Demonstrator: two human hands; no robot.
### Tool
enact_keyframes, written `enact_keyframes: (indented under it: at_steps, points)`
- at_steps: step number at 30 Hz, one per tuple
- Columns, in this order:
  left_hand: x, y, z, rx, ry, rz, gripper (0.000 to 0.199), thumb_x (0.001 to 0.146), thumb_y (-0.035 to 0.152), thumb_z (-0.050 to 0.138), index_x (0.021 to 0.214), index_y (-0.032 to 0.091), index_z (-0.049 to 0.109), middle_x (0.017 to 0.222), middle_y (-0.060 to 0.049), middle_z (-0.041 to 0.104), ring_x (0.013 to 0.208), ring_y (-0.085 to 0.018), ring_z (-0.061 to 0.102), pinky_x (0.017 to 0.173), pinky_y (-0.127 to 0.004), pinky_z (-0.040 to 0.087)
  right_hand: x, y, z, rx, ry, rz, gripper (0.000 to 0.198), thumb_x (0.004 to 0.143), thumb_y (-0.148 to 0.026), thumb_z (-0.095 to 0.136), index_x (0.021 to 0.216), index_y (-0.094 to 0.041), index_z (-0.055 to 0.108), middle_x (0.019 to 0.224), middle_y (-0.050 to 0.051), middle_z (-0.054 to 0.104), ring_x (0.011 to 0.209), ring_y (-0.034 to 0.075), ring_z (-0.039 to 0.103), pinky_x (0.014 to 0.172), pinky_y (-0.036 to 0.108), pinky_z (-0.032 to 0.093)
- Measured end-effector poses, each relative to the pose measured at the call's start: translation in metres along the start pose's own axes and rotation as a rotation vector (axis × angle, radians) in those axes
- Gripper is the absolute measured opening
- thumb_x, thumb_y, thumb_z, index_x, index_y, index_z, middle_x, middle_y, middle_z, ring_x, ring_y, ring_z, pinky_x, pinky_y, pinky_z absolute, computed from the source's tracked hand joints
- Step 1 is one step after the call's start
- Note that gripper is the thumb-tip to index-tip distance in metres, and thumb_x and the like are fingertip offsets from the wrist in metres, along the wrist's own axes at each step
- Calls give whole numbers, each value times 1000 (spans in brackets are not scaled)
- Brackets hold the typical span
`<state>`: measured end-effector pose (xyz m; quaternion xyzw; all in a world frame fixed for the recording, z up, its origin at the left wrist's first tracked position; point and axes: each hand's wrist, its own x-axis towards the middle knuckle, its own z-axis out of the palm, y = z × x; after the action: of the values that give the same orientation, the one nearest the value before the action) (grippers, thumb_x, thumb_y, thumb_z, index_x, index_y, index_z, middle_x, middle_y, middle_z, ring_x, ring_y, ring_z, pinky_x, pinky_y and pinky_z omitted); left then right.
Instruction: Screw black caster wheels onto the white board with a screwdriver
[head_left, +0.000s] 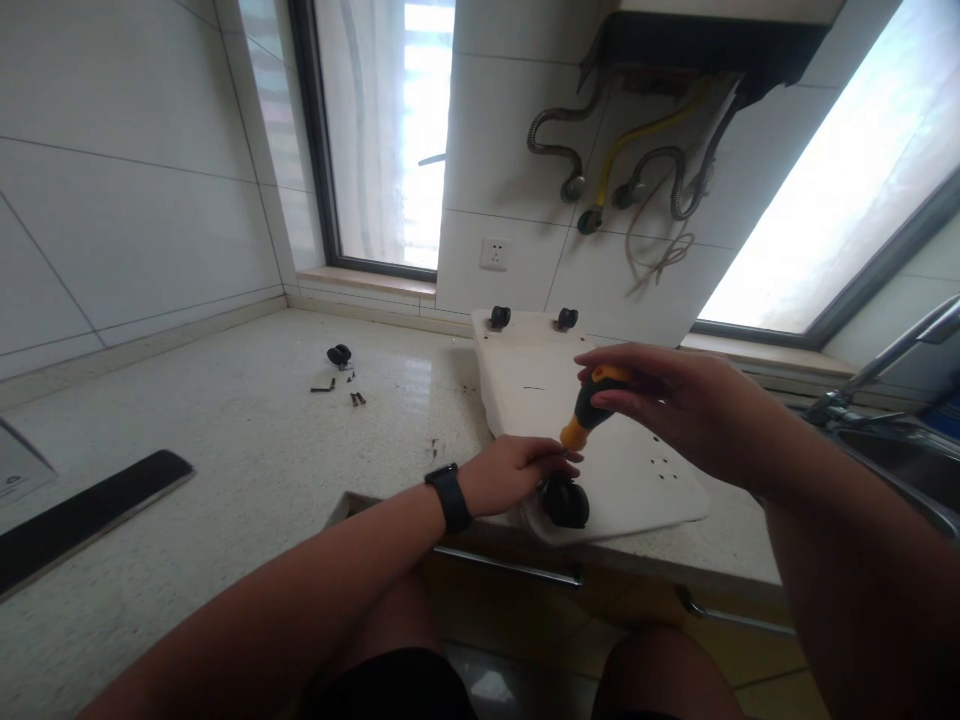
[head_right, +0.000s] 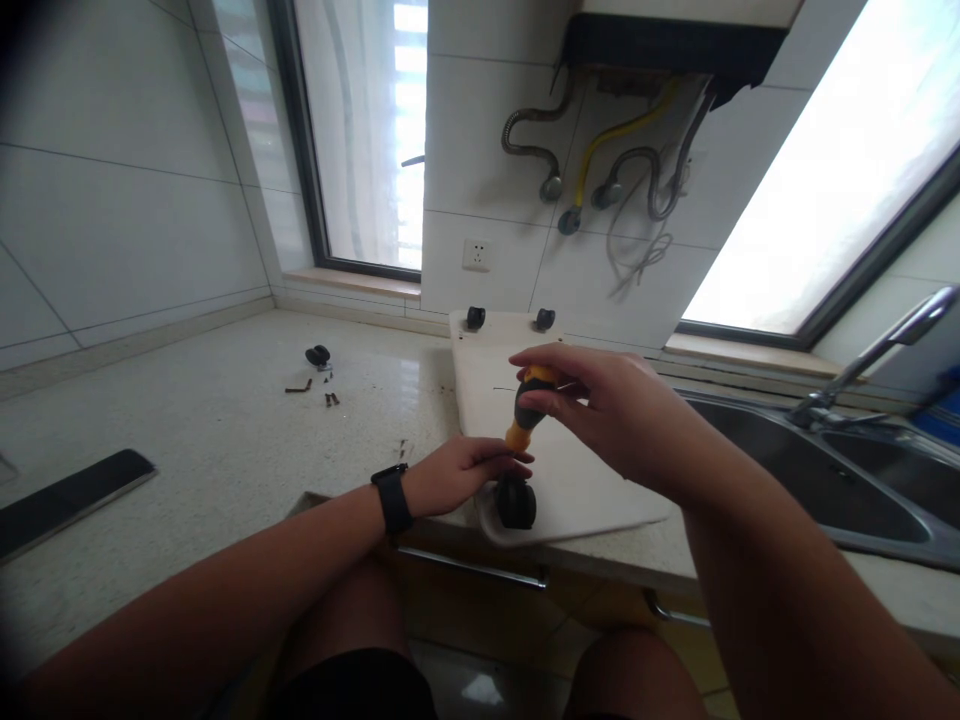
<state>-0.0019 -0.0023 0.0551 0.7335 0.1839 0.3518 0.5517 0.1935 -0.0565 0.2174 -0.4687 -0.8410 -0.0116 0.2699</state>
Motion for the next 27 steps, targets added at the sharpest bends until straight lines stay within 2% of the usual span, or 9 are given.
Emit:
enact_keyframes:
  at_steps: [6, 12, 14, 16, 19, 21, 23, 25, 27]
  points:
    - [-2, 2, 0, -20, -4, -22, 43, 104, 46, 62, 133, 16, 72, 123, -14, 79, 121, -27, 73, 113, -48, 51, 2, -9, 7, -103, 161, 44, 43, 87, -70, 72, 100, -29, 78, 77, 4, 76, 61, 22, 64, 60, 41, 52]
    - [-2, 6, -2, 101, 96, 4, 31, 97, 42, 72, 112, 16, 80, 109, -11, 81, 100, -25, 74, 95, -41, 56, -4, -19, 12, -210, 197, 44, 40, 90, -65, 71, 86, -25, 74, 77, 5, 73, 64, 23, 64, 61, 40, 49]
    - [-2, 4, -3, 111, 134, 18, 26, 92, 39, 78, 106, 17, 81, 105, -9, 81, 95, -23, 73, 90, -38, 56, -6, -20, 12, -233, 200, 56, 43, 91, -65, 69, 95, -24, 77, 84, 8, 75, 68, 25, 66, 64, 43, 52]
    - [-2, 3, -4, 127, 154, 14, 26, 90, 39, 81, 105, 17, 82, 104, -8, 81, 94, -23, 73, 89, -37, 55, -8, -18, 10, -191, 138, 41, 49, 95, -63, 64, 120, -23, 77, 106, 12, 78, 83, 29, 72, 74, 46, 56]
    - [-2, 1, -5, 172, 152, -6, 26, 92, 40, 78, 106, 19, 82, 105, -8, 82, 95, -23, 74, 92, -38, 55, -12, -12, 4, -24, -32, -34, 58, 104, -52, 52, 157, -27, 51, 142, 12, 68, 116, 31, 70, 98, 50, 56]
    - [-2, 1, -5, 182, 132, -16, 25, 93, 39, 77, 107, 19, 82, 105, -7, 82, 97, -23, 74, 95, -39, 55, -13, -8, 2, 58, -97, -50, 59, 106, -46, 48, 162, -30, 43, 140, 9, 69, 119, 30, 70, 102, 50, 55]
    - [-1, 0, -5, 170, 120, -17, 25, 93, 38, 77, 108, 19, 82, 108, -8, 82, 100, -23, 75, 97, -39, 55, -11, -7, 1, 62, -89, -24, 52, 105, -45, 51, 155, -30, 53, 125, 8, 76, 108, 31, 73, 93, 50, 57]
    - [-1, -2, -5, 145, 114, -12, 26, 93, 38, 77, 110, 19, 82, 110, -8, 82, 103, -24, 75, 100, -40, 54, -8, -11, 3, 9, -40, 12, 42, 102, -47, 56, 138, -27, 66, 111, 9, 78, 94, 31, 74, 83, 48, 56]
    - [0, -3, -5, 116, 113, -11, 28, 93, 38, 77, 111, 18, 82, 112, -9, 82, 105, -24, 75, 102, -41, 54, -4, -16, 6, -51, 9, 49, 33, 99, -48, 61, 120, -25, 72, 100, 9, 78, 83, 30, 72, 75, 45, 53]
